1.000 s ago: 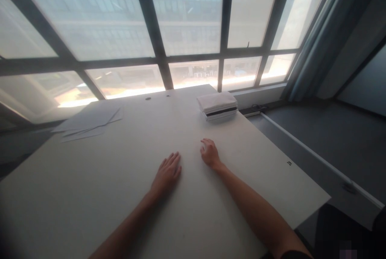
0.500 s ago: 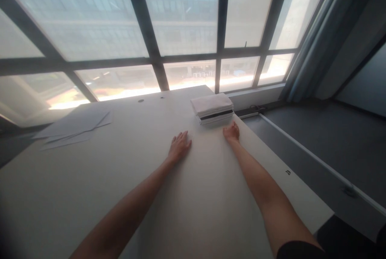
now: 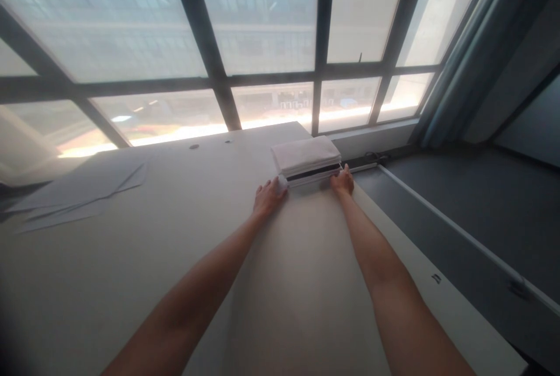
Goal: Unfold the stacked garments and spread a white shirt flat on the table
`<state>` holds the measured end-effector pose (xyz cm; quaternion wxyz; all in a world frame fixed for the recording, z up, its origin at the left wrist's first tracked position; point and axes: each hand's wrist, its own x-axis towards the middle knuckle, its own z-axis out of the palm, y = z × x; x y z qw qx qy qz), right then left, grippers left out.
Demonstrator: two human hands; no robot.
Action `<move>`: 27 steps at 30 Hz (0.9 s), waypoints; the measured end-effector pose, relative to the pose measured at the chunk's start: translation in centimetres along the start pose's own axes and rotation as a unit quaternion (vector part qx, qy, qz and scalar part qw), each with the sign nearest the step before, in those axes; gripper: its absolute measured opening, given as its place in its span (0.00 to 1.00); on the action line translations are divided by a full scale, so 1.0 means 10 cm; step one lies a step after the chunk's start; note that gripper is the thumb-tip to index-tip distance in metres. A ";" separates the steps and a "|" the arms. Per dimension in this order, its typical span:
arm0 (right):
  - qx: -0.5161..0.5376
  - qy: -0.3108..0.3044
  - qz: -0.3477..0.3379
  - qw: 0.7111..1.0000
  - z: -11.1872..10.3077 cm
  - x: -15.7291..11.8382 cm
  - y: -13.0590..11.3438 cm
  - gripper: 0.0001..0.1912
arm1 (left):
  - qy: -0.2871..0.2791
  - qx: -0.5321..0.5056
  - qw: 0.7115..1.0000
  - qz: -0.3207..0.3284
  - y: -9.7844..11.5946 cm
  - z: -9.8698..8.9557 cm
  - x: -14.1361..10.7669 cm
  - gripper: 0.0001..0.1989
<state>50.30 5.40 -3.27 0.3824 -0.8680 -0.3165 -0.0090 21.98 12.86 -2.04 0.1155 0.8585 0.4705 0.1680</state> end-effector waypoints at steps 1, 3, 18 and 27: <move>-0.004 -0.002 -0.003 1.000 0.00 0.01 -0.01 0.38 | -0.001 -0.004 1.000 0.003 0.01 0.00 0.04 0.33; -0.015 -0.007 -0.012 1.000 0.00 0.03 -0.03 0.35 | -0.003 -0.009 1.000 0.014 0.01 0.01 0.10 0.32; -0.049 -0.072 -0.051 0.995 -0.07 0.00 0.03 0.23 | -0.009 -0.023 0.999 0.046 0.03 0.05 0.18 0.23; -0.065 -0.122 -0.116 0.984 -0.15 -0.51 -0.04 0.22 | 0.005 -0.040 0.998 0.042 -0.27 -0.16 -0.40 0.19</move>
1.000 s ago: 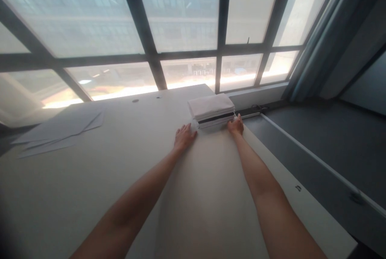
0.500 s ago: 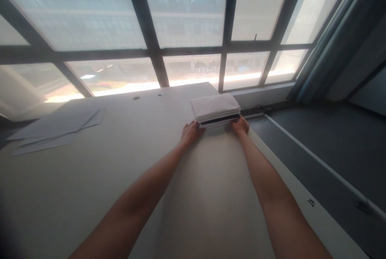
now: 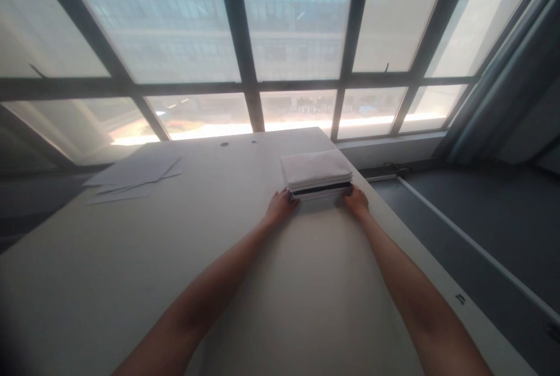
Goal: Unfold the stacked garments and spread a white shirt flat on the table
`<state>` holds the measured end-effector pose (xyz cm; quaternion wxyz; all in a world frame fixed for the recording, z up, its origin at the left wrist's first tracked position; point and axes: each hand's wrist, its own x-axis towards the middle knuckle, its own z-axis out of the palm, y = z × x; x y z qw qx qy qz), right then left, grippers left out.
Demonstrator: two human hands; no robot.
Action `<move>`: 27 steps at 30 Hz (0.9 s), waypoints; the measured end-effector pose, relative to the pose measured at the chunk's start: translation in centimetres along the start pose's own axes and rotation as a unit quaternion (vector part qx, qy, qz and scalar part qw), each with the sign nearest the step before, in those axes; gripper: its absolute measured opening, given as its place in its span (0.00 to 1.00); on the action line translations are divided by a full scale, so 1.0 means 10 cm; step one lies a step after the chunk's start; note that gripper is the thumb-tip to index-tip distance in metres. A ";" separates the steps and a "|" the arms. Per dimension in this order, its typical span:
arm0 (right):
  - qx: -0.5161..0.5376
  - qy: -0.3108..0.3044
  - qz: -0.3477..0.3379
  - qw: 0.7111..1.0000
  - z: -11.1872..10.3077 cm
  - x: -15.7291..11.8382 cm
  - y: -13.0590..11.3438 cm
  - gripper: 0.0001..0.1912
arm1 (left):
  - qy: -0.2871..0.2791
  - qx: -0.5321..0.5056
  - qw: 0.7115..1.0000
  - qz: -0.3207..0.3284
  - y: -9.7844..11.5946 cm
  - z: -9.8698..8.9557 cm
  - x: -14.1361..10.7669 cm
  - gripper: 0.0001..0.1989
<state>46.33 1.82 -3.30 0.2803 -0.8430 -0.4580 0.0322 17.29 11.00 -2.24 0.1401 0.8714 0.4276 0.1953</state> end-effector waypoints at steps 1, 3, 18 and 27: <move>-0.002 -0.003 -0.015 1.000 0.02 -0.08 -0.04 0.22 | 0.000 0.000 1.000 -0.002 -0.05 -0.05 -0.10 0.19; -0.002 -0.011 -0.047 0.999 0.06 -0.26 -0.13 0.23 | -0.002 0.001 1.000 -0.010 -0.17 -0.15 -0.31 0.19; 0.070 -0.102 -0.233 0.964 0.58 -1.60 -1.35 0.32 | 0.031 0.065 0.993 -0.090 -1.34 -1.19 -2.02 0.15; 0.133 -0.202 -0.382 0.892 1.00 -2.62 -2.61 0.39 | 0.096 0.082 0.967 -0.219 -2.48 -1.98 -3.27 0.18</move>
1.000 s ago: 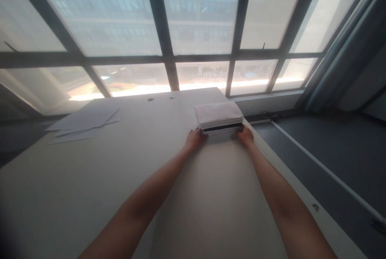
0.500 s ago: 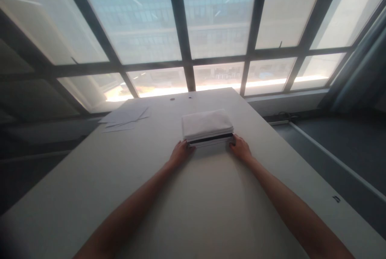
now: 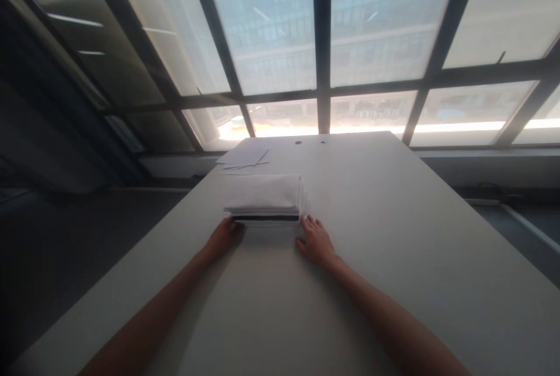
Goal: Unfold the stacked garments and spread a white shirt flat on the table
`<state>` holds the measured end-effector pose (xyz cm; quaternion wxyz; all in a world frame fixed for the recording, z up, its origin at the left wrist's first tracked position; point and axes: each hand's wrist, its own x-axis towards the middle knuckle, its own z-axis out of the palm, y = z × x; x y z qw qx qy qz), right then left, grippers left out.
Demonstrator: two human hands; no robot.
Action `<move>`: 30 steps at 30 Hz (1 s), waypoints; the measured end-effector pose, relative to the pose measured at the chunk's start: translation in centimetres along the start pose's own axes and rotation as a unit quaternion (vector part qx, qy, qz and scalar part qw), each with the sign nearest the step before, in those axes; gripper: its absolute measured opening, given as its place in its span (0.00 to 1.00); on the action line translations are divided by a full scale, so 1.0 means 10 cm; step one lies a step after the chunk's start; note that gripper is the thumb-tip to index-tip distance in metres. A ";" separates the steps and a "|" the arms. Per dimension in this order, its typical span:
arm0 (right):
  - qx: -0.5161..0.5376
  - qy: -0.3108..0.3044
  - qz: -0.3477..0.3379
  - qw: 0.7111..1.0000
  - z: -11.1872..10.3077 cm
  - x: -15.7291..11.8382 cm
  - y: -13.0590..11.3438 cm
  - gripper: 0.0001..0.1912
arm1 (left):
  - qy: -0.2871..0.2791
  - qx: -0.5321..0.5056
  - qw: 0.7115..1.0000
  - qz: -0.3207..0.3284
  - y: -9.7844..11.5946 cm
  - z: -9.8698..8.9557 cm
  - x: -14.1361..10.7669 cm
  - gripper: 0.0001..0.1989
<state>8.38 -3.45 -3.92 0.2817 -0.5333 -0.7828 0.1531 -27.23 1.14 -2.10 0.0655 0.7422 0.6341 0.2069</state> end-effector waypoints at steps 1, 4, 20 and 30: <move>0.006 -0.012 -0.014 1.000 0.10 0.07 -0.15 0.39 | 0.011 0.006 1.000 -0.013 -0.19 -0.08 -0.03 0.18; 0.017 -0.043 -0.055 0.997 0.41 0.32 -0.55 0.39 | 0.045 0.039 0.996 -0.061 -0.70 -0.31 -0.08 0.18; -0.057 -0.047 -0.038 0.997 1.00 0.82 -1.17 0.33 | 0.224 0.094 0.967 0.080 -0.61 -0.86 0.24 0.25; -0.019 -0.029 -0.043 0.998 0.98 0.80 -1.14 0.32 | 0.049 0.117 0.973 0.193 -0.64 -1.06 0.61 0.14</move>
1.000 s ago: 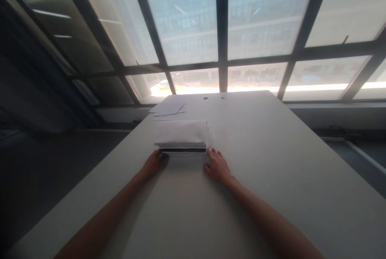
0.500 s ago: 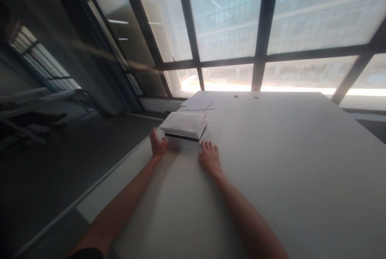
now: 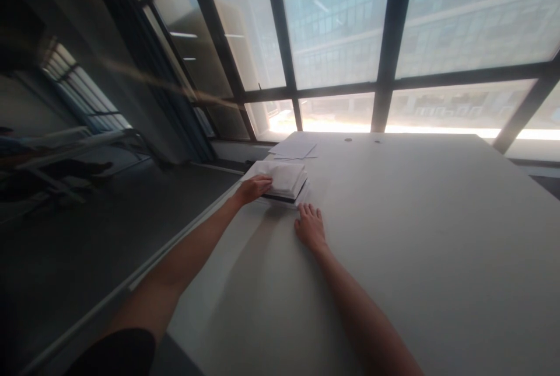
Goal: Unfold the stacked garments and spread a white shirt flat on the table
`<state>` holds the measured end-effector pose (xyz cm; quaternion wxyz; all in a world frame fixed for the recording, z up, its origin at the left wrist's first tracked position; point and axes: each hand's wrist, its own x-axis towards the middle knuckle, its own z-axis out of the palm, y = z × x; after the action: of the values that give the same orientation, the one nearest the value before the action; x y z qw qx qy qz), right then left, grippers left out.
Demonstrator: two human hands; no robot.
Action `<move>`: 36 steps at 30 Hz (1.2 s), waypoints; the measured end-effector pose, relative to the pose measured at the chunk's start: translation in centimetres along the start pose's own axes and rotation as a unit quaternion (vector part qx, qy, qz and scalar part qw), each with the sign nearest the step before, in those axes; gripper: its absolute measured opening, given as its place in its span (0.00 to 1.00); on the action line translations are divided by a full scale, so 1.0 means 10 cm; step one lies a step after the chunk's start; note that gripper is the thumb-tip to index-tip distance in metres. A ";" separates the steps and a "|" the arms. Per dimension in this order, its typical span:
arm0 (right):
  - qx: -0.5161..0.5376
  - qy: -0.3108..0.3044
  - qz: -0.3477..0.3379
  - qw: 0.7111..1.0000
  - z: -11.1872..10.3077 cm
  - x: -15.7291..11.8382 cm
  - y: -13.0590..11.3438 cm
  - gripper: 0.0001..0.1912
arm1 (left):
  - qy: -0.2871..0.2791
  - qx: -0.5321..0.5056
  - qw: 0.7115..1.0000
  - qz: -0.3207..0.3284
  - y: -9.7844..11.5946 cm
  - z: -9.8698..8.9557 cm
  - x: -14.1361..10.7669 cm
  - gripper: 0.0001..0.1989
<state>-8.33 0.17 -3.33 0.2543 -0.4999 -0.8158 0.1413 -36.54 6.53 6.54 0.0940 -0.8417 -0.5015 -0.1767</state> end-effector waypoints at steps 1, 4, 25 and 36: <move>0.010 0.003 0.003 1.000 0.00 0.01 0.01 0.32 | -0.005 0.002 1.000 0.008 0.00 0.00 -0.03 0.14; 0.058 0.014 0.039 0.997 -0.02 0.08 0.02 0.31 | -0.007 0.024 1.000 -0.013 0.02 0.02 -0.09 0.22; 0.203 0.182 0.212 0.938 -0.49 0.44 0.64 0.09 | 0.229 -0.074 0.912 -0.333 0.50 -0.33 0.40 0.13; 0.158 0.401 0.328 0.840 -1.83 -0.53 2.50 0.15 | -0.036 -0.221 0.901 -0.370 0.01 -0.56 0.21 0.25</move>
<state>22.40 6.57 -1.74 0.5739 -0.7041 -0.3974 0.1304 -36.69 6.29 12.48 -0.1849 -0.6001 -0.7281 -0.2750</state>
